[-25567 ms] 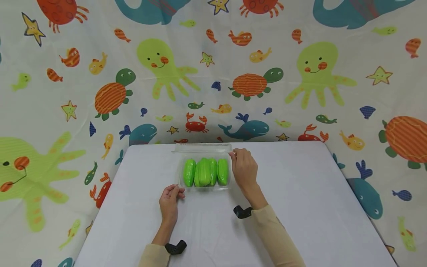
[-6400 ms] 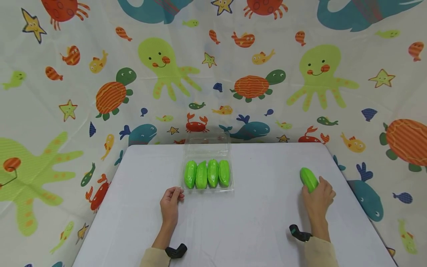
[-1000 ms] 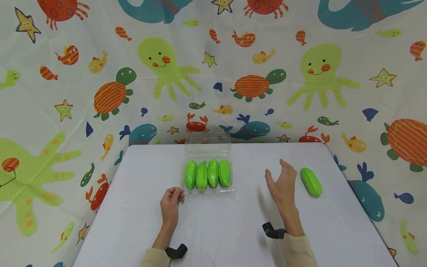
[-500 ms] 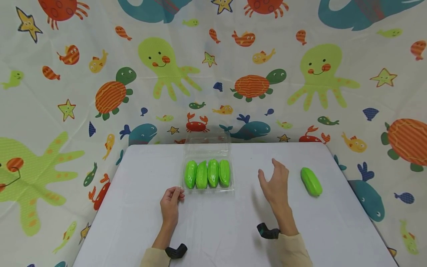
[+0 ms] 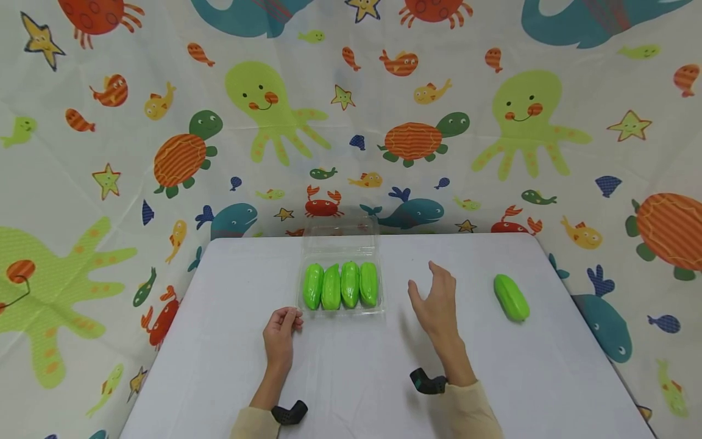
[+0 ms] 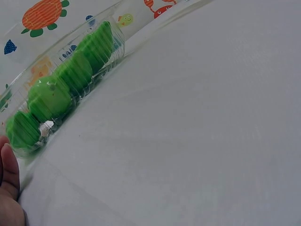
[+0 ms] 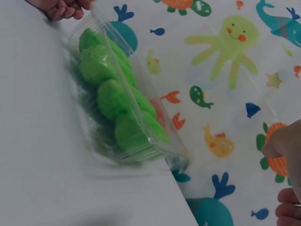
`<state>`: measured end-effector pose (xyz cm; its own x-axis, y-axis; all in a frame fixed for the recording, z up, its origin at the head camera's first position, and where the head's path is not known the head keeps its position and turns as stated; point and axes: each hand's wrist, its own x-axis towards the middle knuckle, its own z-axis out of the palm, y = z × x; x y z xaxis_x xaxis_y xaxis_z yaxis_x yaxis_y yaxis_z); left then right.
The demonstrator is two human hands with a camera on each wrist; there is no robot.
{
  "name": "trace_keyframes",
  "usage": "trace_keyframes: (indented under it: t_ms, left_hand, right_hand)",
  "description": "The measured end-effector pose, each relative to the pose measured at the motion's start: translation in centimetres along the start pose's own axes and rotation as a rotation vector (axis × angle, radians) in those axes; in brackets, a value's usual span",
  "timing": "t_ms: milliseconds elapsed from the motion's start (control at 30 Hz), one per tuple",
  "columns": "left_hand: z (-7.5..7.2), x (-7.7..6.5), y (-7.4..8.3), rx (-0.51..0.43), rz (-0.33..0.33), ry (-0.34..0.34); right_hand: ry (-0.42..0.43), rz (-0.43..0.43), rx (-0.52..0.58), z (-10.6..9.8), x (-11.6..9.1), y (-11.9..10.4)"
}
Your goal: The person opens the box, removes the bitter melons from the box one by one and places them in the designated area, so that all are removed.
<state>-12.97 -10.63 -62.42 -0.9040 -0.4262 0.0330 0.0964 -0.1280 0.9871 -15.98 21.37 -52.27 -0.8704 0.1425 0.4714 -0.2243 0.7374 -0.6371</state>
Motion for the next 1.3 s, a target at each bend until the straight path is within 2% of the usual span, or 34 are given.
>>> trace_keyframes:
  t_ms: [167, 400, 500, 633, 733, 1000, 1300]
  left_hand:
    - [0.0, -0.1, 0.0, 0.007, -0.014, -0.003]
    - [0.0, -0.1, 0.0, 0.027, -0.035, -0.003]
    - [0.2, -0.7, 1.3, 0.041, -0.02, -0.013]
    - [0.3, -0.7, 1.2, 0.037, -0.01, -0.013]
    - [0.2, -0.4, 0.1, 0.02, -0.016, -0.001]
    - [0.2, -0.5, 0.0, 0.003, 0.005, 0.001]
    - [0.1, -0.4, 0.0, -0.004, -0.005, -0.004]
  right_hand:
    - [-0.014, 0.005, 0.004, 0.6, -0.2, -0.2]
    - [-0.005, -0.045, 0.003, 1.4, -0.6, -0.7]
    - [-0.014, -0.053, -0.003, 1.8, -0.7, -1.0]
    - [-0.029, -0.064, -0.007, 2.3, -0.8, -1.4]
    - [-0.036, -0.079, -0.002, 2.8, -0.9, -1.7]
    - [-0.061, -0.084, 0.008, 3.8, -1.1, -2.3]
    - [-0.106, -0.096, 0.011, 5.0, -1.2, -3.0]
